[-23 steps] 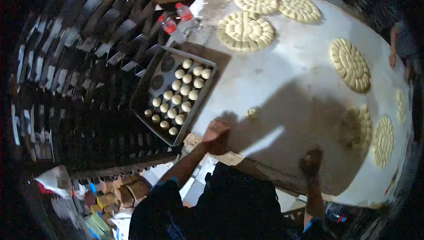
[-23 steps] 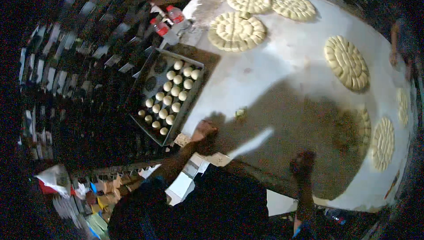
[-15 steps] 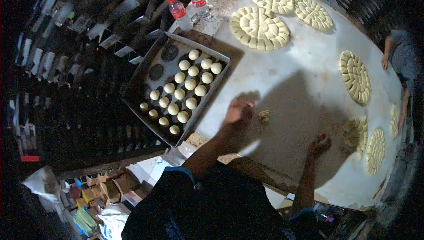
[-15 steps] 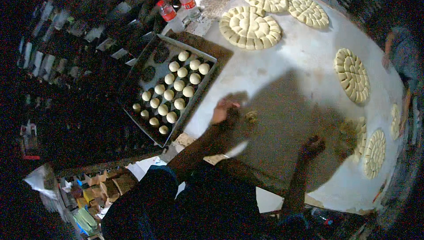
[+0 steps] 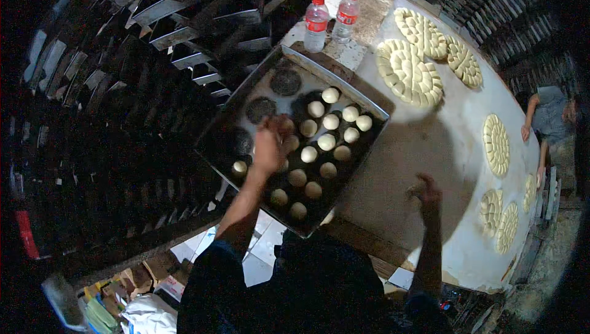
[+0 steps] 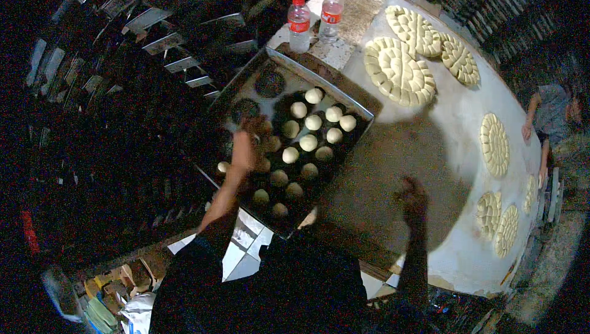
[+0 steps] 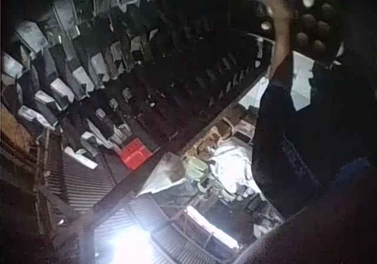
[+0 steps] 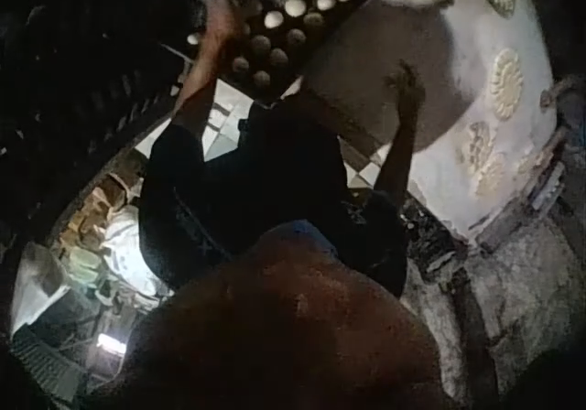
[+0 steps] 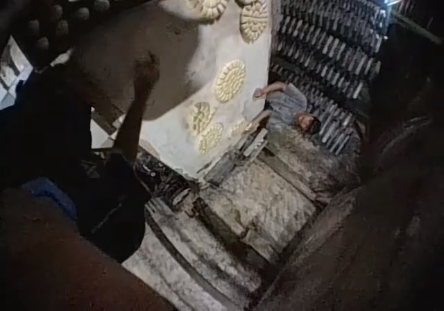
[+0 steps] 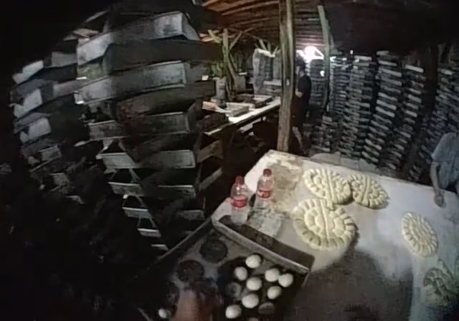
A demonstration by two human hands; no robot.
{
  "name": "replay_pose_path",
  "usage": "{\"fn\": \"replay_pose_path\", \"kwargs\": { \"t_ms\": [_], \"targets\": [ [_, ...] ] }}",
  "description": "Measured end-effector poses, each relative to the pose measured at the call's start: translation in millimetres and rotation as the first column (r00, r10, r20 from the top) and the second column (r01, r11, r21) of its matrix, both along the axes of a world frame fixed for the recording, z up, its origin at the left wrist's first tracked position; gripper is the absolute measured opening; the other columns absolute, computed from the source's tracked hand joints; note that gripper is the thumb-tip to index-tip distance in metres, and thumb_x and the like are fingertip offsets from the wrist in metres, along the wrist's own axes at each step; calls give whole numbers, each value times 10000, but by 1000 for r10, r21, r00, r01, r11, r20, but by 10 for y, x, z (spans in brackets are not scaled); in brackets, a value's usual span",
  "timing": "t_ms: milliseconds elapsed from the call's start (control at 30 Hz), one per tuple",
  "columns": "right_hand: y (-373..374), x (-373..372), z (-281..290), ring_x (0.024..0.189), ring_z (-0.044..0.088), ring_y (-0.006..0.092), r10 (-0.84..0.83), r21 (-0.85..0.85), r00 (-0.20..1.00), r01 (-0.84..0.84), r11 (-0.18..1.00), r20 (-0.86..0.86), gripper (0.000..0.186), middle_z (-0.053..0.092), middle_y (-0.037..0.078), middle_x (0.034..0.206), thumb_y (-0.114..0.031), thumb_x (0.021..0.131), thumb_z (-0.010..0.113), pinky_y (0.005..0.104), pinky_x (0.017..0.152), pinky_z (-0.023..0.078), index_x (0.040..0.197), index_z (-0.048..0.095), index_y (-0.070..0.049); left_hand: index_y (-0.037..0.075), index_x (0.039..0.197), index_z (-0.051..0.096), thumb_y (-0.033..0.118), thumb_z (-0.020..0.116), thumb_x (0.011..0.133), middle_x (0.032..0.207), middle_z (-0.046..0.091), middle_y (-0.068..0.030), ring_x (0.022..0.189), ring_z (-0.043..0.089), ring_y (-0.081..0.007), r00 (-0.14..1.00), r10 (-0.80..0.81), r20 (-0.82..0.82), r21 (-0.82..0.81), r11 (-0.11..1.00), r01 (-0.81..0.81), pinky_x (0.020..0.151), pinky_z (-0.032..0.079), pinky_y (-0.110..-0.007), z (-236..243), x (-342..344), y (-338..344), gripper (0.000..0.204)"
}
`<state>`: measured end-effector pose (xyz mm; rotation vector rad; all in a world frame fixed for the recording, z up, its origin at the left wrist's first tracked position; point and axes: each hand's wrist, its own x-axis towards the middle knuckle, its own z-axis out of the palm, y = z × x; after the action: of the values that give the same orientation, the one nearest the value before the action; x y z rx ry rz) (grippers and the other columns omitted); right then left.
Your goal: Shaping dough on a table and then operating an industrial mixer to prepare ingredients.
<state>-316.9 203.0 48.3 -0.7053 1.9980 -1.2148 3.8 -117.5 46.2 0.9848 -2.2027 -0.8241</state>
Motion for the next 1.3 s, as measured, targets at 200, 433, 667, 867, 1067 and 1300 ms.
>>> {"fn": "replay_pose_path", "kwargs": {
  "t_ms": [200,433,667,867,1067,1300],
  "targets": [
    [-2687,1516,131,1008,575,315,291,-273,658,-615,740,-695,390,580,125,1092,-193,804,682,383,813,471,1129,523,-48,46,1157,555,191,635,791,1143,560,-217,1016,531,-424,974,-135,182,-313,931,188,875,449,-465,-448,227,-485,401],
    [-2279,1325,-259,991,516,332,193,-242,567,-601,762,-801,330,533,146,1052,-180,772,659,438,845,439,1050,578,-22,33,1302,393,212,733,724,1179,533,-234,1073,509,-425,971,42,234,-103,995,-18,897,447,-459,-168,257,-126,694],
    [897,-644,-720,764,551,308,-288,-193,467,240,951,-836,173,564,145,798,-170,770,602,451,729,414,848,581,-17,57,1209,508,168,728,758,1110,570,-144,990,570,-293,971,-226,74,-96,968,233,830,472,-383,199,-2155,1092,514],
    [3835,-1327,-1285,803,517,359,-464,-41,374,742,669,-803,196,548,133,821,-219,745,641,452,742,378,864,584,-74,46,1232,502,438,757,719,1247,516,-173,1165,476,-310,90,-996,21,218,93,971,1003,362,-451,-446,-4982,3811,694],
    [3915,-1342,-1062,836,505,355,-454,-43,425,691,722,-783,130,517,182,830,-157,805,566,487,758,374,794,548,-29,15,1183,516,431,718,755,1039,611,-173,1003,569,-301,575,-793,201,11,589,808,835,465,-445,-1587,-6866,4724,629],
    [4001,-1301,-1036,844,525,338,-522,-137,361,708,693,-773,162,553,178,885,-175,774,619,477,812,376,845,575,-37,26,1050,502,451,698,760,990,560,-214,909,557,-320,798,-585,146,224,805,549,756,472,-418,-1310,-6849,5110,551]
  ]
}}
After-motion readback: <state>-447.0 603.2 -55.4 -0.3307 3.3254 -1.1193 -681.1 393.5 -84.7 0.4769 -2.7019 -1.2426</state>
